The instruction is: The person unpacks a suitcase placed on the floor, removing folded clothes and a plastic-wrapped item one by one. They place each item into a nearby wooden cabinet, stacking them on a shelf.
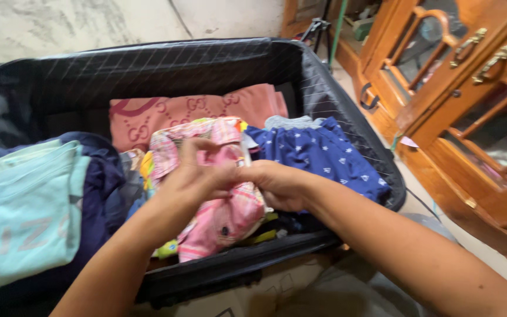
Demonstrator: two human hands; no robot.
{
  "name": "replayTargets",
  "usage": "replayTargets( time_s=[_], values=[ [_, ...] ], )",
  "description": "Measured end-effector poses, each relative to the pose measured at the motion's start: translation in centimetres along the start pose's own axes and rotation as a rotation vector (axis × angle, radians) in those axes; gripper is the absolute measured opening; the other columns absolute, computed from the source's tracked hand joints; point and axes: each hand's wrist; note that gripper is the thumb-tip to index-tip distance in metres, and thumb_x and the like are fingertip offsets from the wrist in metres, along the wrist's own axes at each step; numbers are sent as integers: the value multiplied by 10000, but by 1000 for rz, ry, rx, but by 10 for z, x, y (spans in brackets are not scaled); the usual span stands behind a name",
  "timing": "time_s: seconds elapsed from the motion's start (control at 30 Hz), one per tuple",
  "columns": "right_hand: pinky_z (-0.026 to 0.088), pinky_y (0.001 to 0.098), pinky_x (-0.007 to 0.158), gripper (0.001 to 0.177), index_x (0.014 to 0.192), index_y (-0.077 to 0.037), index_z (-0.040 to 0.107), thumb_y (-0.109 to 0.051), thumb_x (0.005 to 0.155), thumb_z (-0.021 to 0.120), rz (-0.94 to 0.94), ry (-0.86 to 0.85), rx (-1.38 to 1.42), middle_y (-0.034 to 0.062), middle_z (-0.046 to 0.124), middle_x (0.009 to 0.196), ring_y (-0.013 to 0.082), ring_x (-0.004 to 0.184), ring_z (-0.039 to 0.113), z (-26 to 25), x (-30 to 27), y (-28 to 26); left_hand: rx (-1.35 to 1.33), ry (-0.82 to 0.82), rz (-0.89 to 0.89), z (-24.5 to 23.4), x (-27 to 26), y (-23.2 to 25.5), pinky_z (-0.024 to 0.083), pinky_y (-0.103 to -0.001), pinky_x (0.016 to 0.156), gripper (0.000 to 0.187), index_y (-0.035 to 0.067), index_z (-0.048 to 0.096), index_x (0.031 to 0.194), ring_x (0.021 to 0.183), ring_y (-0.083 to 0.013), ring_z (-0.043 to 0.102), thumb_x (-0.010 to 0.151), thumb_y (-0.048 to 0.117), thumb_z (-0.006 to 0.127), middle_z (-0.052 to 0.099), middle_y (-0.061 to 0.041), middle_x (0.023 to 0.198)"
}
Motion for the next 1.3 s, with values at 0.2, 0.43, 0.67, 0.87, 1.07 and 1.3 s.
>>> replayTargets(
  time_s=[0.2,0.43,0.67,0.87,1.07,1.3],
  values=[
    [605,353,883,353,1258,-4,644,-112,924,681,-154,96,-48,103,736,1141,177,999,731,7,-17,-10,429,505,160,-11,-1,0,532,-373,739,385,-7,463,1255,848,-258,690,1024,281,574,675,-197,990],
    [594,375,946,384,1279,45,631,-163,957,653,-372,120,16,155,732,1176,216,1031,736,11,-89,-36,890,445,120,-15,-1,-11,503,-438,916,338,-34,570,1242,1055,-318,640,1113,261,471,626,-242,1189],
    [589,382,945,364,1281,64,629,-148,986,654,-627,277,-72,158,722,1175,213,1017,725,-6,-182,-49,332,108,306,88,-23,14,529,-430,1017,768,-78,421,1504,1238,-342,662,990,485,521,650,-198,1395],
    [611,367,906,375,1236,75,645,-164,948,655,-736,502,-57,160,743,1118,219,966,744,-26,-258,-47,-1257,-231,-90,167,7,63,515,-500,1076,718,-24,503,1482,1259,-334,642,1008,514,481,636,-189,1400],
    [625,375,836,384,1233,57,630,-134,904,685,-884,785,-28,153,727,1095,218,920,741,-52,-331,-29,-1151,-556,-80,241,46,81,502,-435,1138,754,-51,510,1495,1272,-289,635,1015,527,572,609,-183,1435],
    [562,319,692,397,1244,114,657,-163,960,660,-1029,939,-19,161,718,1048,195,818,703,-82,-432,8,-1005,-600,-185,363,105,87,563,-430,1022,379,47,626,1217,1072,-202,688,896,227,717,701,-60,1130]
  ],
)
Point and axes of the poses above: each hand's wrist, its own x-axis towards the middle knuckle, its own z-axis out of the palm, y = z × x
